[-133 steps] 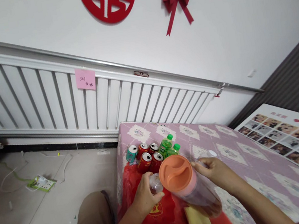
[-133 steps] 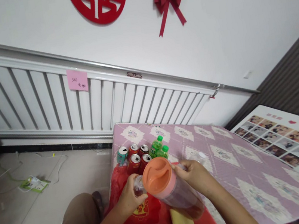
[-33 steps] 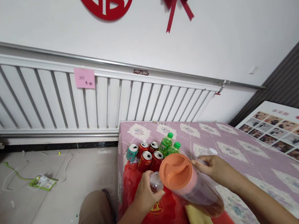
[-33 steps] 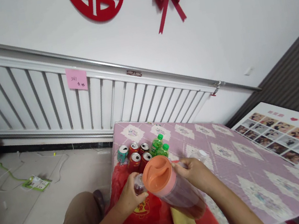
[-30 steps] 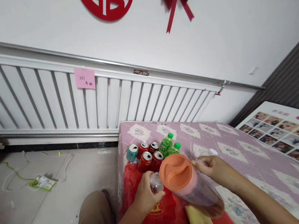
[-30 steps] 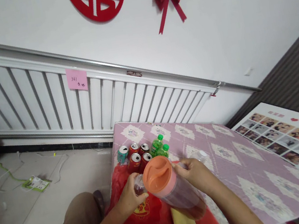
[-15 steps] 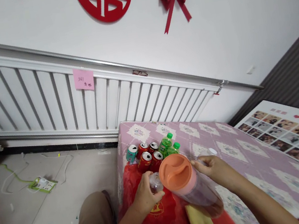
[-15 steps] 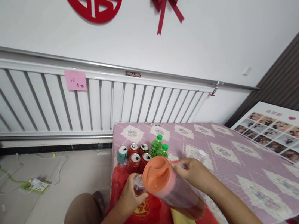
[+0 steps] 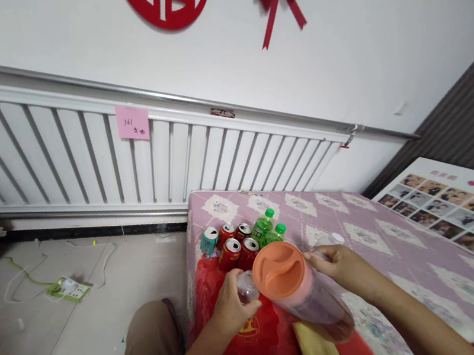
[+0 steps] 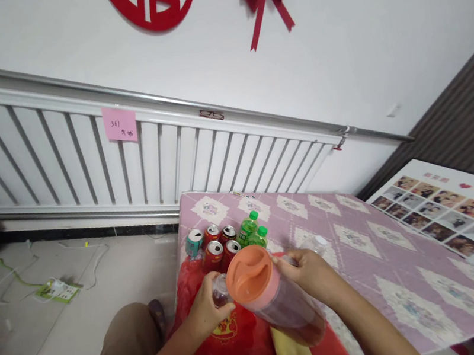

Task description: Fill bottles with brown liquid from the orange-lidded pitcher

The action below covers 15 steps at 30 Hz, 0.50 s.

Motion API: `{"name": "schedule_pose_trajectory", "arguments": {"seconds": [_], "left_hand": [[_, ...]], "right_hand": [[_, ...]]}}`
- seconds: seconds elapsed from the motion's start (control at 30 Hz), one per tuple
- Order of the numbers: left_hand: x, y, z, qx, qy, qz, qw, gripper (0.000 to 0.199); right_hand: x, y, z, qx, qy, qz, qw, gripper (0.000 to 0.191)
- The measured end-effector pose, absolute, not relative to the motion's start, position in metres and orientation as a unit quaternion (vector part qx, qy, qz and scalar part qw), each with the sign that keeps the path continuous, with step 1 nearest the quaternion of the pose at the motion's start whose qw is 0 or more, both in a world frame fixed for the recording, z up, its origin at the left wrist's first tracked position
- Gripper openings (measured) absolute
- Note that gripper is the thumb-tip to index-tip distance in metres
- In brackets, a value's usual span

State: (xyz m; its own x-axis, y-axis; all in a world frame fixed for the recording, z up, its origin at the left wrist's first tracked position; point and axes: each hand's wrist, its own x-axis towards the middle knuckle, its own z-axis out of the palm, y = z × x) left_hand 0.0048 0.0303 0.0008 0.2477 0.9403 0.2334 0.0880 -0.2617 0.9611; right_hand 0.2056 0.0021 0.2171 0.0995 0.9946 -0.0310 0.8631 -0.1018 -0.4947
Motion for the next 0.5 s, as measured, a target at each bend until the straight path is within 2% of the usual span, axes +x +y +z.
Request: {"name": "schedule_pose_trajectory", "arguments": {"seconds": [0.5], "left_hand": [[0.0040, 0.0290, 0.0063, 0.641, 0.406, 0.457, 0.464, 0.072]], "right_hand": [[0.2082, 0.0038, 0.2151, -0.714, -0.651, 0.187, 0.180, 0.042]]}}
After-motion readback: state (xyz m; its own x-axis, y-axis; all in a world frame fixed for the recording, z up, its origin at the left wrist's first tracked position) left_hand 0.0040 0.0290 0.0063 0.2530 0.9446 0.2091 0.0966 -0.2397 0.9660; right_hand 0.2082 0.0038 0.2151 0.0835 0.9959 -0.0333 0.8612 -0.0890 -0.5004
